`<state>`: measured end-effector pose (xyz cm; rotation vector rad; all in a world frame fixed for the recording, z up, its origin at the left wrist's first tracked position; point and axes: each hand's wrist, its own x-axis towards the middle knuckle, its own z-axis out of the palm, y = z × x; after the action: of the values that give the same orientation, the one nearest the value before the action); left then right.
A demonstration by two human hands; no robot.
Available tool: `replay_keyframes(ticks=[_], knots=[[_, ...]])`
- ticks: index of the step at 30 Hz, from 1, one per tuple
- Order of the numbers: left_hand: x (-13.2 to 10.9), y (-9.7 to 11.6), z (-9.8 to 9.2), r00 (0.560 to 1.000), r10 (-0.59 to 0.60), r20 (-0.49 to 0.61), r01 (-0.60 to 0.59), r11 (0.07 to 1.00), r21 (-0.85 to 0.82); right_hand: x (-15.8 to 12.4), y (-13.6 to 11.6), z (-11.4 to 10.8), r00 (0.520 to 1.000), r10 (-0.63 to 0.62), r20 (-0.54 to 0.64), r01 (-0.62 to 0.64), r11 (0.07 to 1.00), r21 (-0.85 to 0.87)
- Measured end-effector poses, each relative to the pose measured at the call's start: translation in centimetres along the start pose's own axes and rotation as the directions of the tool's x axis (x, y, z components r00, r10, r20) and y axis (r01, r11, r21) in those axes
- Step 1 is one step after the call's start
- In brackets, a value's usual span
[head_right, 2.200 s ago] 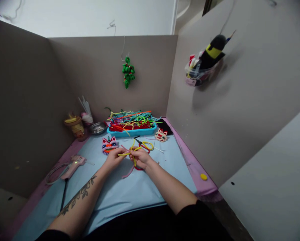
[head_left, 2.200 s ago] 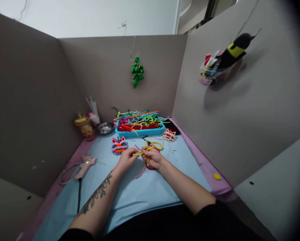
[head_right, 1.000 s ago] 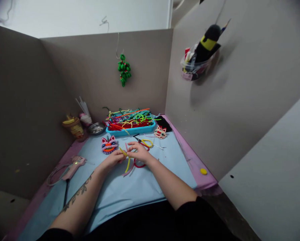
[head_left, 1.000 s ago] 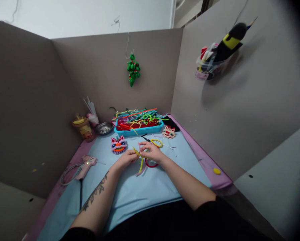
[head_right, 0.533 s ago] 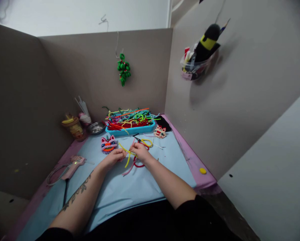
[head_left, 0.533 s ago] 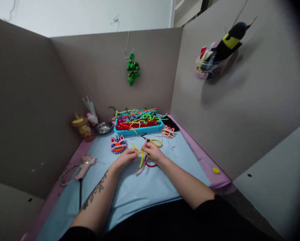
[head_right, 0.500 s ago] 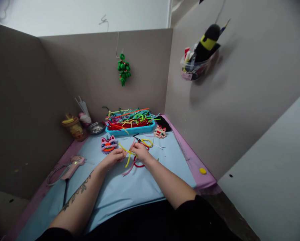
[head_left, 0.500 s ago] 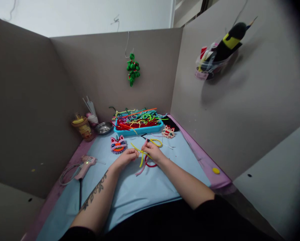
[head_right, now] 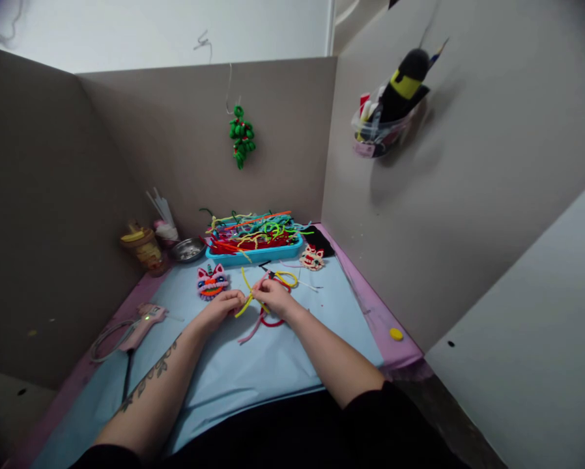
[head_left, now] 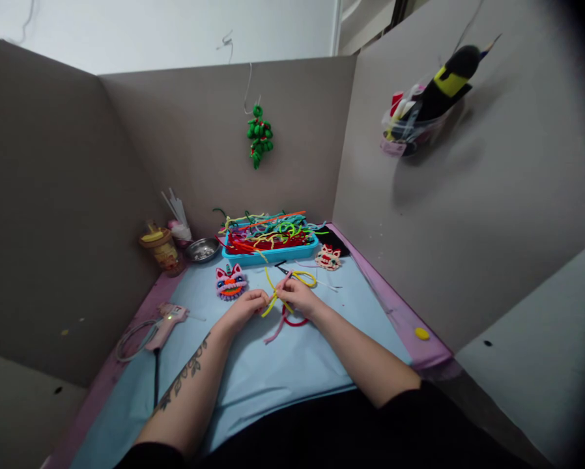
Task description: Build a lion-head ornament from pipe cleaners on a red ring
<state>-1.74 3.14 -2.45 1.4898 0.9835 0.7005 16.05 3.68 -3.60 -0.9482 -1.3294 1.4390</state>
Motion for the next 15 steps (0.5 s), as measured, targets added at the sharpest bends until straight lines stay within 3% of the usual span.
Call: replay_keyframes(ticks=[3, 7, 11, 15], knots=[[-0.04, 0.14, 0.1, 1.0, 0.02, -0.02, -0.02, 1.0, -0.01, 0.08, 0.08, -0.07, 1.0, -0.001, 0.005, 0.001, 0.999, -0.035], [0.06, 0.16, 0.31, 0.997, 0.075, -0.015, -0.076, 0.997, -0.015, 0.01, -0.08, -0.03, 0.994, -0.106, -0.001, 0.105, 0.985, -0.134], [0.24, -0.15, 0.29, 0.995, 0.103, -0.018, -0.1, 0.989, 0.11, -0.6, -0.73, 0.33, 0.972, -0.222, 0.072, 0.233, 0.937, -0.26], [0.11, 0.07, 0.24, 0.986, 0.156, -0.061, -0.141, 0.969, 0.205, -0.8, -0.65, 0.52, 0.975, -0.211, 0.071, 0.222, 0.941, -0.256]])
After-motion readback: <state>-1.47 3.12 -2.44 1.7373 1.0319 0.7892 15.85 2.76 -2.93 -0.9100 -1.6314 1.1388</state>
